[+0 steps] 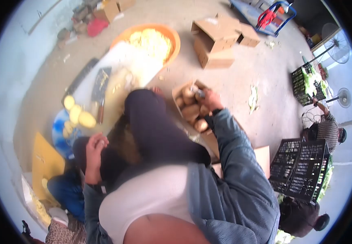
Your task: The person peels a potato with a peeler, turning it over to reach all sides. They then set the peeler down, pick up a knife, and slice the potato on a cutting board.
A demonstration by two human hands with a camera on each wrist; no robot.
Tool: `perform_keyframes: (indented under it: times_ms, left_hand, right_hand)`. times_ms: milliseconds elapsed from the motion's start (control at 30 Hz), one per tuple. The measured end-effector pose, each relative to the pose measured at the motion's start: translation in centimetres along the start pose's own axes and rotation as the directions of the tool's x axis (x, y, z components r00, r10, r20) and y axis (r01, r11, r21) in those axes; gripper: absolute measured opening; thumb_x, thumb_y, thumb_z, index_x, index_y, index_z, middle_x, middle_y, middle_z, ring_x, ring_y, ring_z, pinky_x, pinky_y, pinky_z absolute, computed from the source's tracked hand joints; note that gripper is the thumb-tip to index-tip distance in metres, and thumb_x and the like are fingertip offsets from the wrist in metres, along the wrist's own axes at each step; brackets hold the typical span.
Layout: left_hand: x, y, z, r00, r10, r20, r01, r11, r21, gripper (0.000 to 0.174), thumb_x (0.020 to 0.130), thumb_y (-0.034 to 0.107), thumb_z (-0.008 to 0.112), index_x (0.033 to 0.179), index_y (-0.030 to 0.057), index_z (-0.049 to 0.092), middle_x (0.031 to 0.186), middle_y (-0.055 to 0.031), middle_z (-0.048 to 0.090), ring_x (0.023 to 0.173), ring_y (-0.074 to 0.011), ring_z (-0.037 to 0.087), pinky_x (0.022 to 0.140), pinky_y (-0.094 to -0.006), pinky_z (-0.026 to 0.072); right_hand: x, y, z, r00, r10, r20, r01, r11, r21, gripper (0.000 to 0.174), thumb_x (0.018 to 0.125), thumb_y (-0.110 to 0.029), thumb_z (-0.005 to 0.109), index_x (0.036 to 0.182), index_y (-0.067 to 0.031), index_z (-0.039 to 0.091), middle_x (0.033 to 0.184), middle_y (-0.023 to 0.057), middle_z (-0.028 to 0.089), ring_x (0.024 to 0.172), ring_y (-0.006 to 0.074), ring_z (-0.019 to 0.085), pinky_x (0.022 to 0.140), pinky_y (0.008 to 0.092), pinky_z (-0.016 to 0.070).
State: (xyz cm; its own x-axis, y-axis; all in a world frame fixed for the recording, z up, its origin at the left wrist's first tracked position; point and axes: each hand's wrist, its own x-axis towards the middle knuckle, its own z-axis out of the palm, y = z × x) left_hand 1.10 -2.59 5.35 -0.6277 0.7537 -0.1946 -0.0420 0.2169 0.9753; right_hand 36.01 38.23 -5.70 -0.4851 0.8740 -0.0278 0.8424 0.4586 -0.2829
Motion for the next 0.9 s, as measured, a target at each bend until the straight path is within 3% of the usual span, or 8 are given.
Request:
perform_keyframes:
  times_ms: [233,300,433,500,600,700,867,900]
  left_hand:
    - [-0.1,-0.4,-0.4,0.998,0.045,0.039,-0.043,0.998,-0.040,0.031,0.085,0.002,0.054,0.116,-0.0022,0.053,0.096,-0.0116,0.061,0.082,-0.0161,0.061,0.072,-0.0255,0.0484]
    - [0.0,-0.6,-0.4,0.996,0.074,0.056,-0.071,0.996,-0.055,0.031,0.085,0.002,0.054,0.116,-0.0020,0.053,0.096,-0.0116,0.061,0.082,-0.0159,0.061,0.072,-0.0250,0.0482]
    - [-0.3,-0.6,0.1,0.997,0.038,0.065,-0.021,0.969,-0.248,0.031,0.088,0.011,0.055,0.117,0.0014,0.051,0.096,-0.0097,0.061,0.082,-0.0171,0.061,0.071,-0.0272,0.0489]
    - [-0.8,0.0,1.0,0.996,0.019,0.088,0.018,0.918,-0.396,0.032,0.089,0.016,0.055,0.118,0.0032,0.051,0.097,-0.0106,0.061,0.085,-0.0187,0.061,0.071,-0.0295,0.0497]
    - [-1.5,1.5,3.5,0.918,0.111,0.380,0.114,0.845,-0.522,0.051,0.089,0.042,0.052,0.128,0.0100,0.043,0.112,-0.0125,0.057,0.100,-0.0251,0.057,0.077,-0.0405,0.0505]
    - [-2.3,2.8,5.5,0.876,0.230,0.425,0.085,0.793,-0.604,0.066,0.087,0.055,0.050,0.136,0.0134,0.034,0.122,-0.0119,0.052,0.108,-0.0271,0.054,0.082,-0.0441,0.0497]
    - [-3.6,0.0,4.6,0.863,0.308,0.400,0.102,0.669,-0.736,0.067,0.089,0.057,0.037,0.140,0.0149,0.026,0.133,-0.0141,0.042,0.118,-0.0321,0.047,0.080,-0.0527,0.0516]
    - [-2.2,-1.7,3.9,0.871,0.297,0.392,0.103,0.670,-0.735,0.067,0.089,0.057,0.037,0.140,0.0149,0.026,0.133,-0.0141,0.042,0.118,-0.0321,0.047,0.080,-0.0527,0.0516]
  right_hand:
    - [-2.7,0.2,-4.5,0.976,0.200,-0.081,-0.143,0.880,0.453,0.047,0.070,-0.021,0.073,0.111,-0.0043,0.058,0.089,0.0158,0.065,0.081,0.0282,0.064,0.072,0.0381,0.0505]
    - [-2.9,0.6,-3.5,0.940,0.206,-0.270,0.093,0.609,0.788,0.041,0.072,-0.024,0.073,0.101,0.0026,0.060,0.071,0.0097,0.063,0.064,0.0149,0.059,0.057,0.0311,0.0482]
    - [-7.8,-7.0,-12.2,0.965,0.200,0.169,-0.203,0.162,0.966,0.031,0.080,-0.024,0.070,0.100,-0.0015,0.062,0.078,0.0022,0.063,0.063,0.0087,0.056,0.055,0.0250,0.0467]
    - [-8.9,-11.5,-13.2,0.996,0.024,0.088,-0.086,-0.075,0.993,0.025,0.083,-0.021,0.067,0.100,-0.0038,0.062,0.076,0.0003,0.060,0.059,0.0070,0.053,0.051,0.0232,0.0442]
    - [-10.2,-17.7,-14.9,0.961,-0.253,0.113,-0.104,0.050,0.993,0.024,0.084,-0.022,0.067,0.101,-0.0063,0.061,0.065,-0.0050,0.052,0.046,0.0047,0.043,0.042,0.0185,0.0357]
    - [-11.0,-24.4,-14.1,0.803,-0.556,0.216,-0.145,0.169,0.975,0.024,0.083,-0.022,0.069,0.102,-0.0100,0.062,0.060,-0.0068,0.050,0.040,0.0037,0.037,0.036,0.0158,0.0289]
    - [-13.4,-32.4,-6.1,0.656,-0.753,0.041,0.079,0.122,0.989,0.027,0.083,-0.021,0.069,0.103,-0.0059,0.060,0.064,-0.0004,0.057,0.045,0.0080,0.051,0.037,0.0211,0.0409]
    - [-13.7,-32.9,-5.1,0.659,-0.735,0.157,0.015,0.222,0.975,0.030,0.082,-0.021,0.068,0.106,-0.0044,0.060,0.076,0.0021,0.060,0.060,0.0102,0.055,0.049,0.0251,0.0460]
